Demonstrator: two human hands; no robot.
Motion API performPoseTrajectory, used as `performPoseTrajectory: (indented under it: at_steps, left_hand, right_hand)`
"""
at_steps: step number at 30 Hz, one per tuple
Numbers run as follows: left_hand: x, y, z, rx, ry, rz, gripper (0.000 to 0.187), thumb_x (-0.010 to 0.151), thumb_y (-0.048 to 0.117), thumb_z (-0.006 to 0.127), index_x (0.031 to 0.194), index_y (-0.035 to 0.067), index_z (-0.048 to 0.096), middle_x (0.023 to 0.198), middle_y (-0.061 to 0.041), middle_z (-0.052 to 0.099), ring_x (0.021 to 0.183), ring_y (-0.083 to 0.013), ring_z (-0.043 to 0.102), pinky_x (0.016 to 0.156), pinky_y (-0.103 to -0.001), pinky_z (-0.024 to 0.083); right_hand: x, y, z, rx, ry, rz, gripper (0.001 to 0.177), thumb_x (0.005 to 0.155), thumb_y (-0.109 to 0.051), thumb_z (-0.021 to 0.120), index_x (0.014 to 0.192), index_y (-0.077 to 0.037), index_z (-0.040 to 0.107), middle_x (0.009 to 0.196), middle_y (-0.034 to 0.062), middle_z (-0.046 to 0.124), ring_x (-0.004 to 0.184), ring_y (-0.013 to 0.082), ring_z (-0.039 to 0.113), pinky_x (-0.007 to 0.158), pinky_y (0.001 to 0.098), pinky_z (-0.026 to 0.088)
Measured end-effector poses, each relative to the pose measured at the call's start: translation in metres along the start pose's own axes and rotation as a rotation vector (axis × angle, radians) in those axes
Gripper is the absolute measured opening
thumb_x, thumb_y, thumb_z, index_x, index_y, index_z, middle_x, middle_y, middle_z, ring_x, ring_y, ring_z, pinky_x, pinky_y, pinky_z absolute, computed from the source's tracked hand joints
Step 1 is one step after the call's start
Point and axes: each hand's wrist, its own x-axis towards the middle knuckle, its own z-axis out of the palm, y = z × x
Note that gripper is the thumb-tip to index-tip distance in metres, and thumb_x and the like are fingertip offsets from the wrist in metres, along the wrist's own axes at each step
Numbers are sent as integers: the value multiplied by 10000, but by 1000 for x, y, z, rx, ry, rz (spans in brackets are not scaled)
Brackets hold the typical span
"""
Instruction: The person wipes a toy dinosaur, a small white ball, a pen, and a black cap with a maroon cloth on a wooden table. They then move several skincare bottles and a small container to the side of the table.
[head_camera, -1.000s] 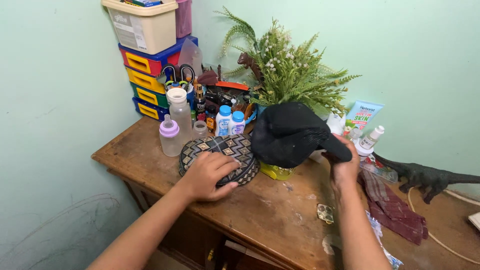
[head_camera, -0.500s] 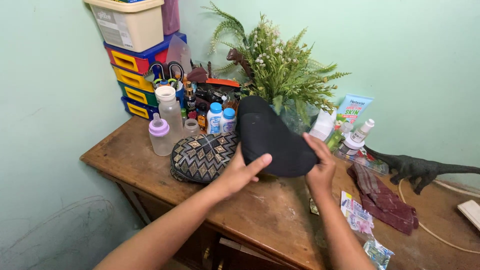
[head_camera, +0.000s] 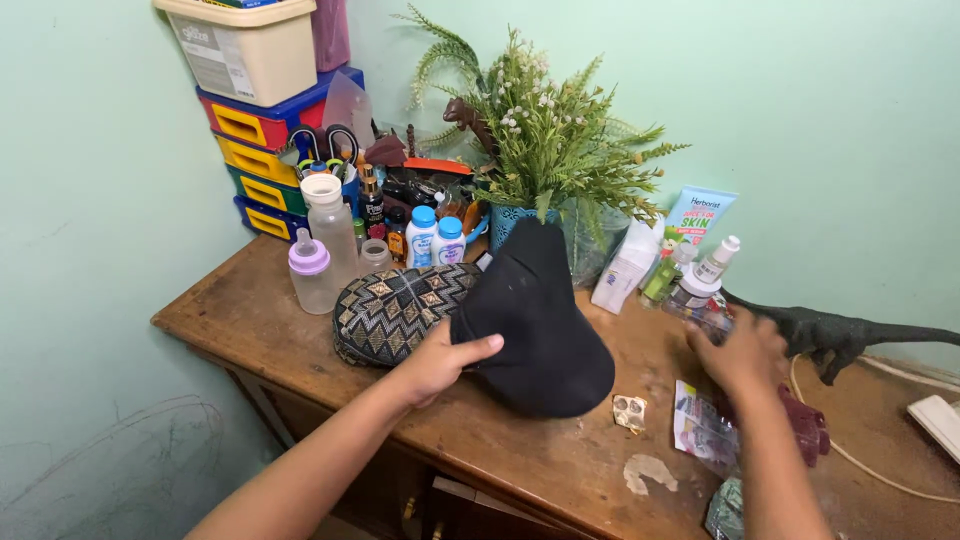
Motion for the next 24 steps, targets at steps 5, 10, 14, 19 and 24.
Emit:
performPoseTrajectory:
  at_steps: [5,10,14,19,24]
  left_hand:
    - [0,0,-1,74,-62,-70,303,831,31,816,1131,59,787,1066,-104,777,955,-178,718,830,-367,612]
    - [7,-35,-10,95,-110,-130,275,819,56,835,1090,81,793,1016,-58,776,911,-146,720,818,-335,607]
    - [0,-43,-5,154,-201,-182,525,825,223,776,1296,20,661,1282,-100,706,1134,-192,665,1042,-340,525]
    - [7,-66,-5,110,-190,-210,531,817,211,783,1300,25,664,1301,-101,703,1144,-187,661,1054,-331,504]
    - [11,-69,-11,61,55,-217,385,775,38,870,1144,47,762,1025,-58,769,907,-155,716,817,-318,602]
  right_hand:
    - [6,57,27,-103,-279,154,958,805,-826,561,1540,-217,471,1465,273,535,1341,514,518,1107,580,366]
    - [14,78,43,-165,-296,48,714,869,-698,608,1517,-417,501,1464,228,602,1374,477,534,1146,543,369]
    - [13,68,27,-133,-217,-55,536,977,-448,541,1486,-280,516,1299,309,607,1162,556,559,1000,592,448]
    - [-3,8,-17,-31,-32,-125,538,974,-462,532,1488,-300,545,1255,225,631,1188,466,547,923,618,431]
    - [-24,-45,-28,11,402,-411,511,866,-240,713,1356,-368,644,1087,41,554,1137,301,575,1102,539,339]
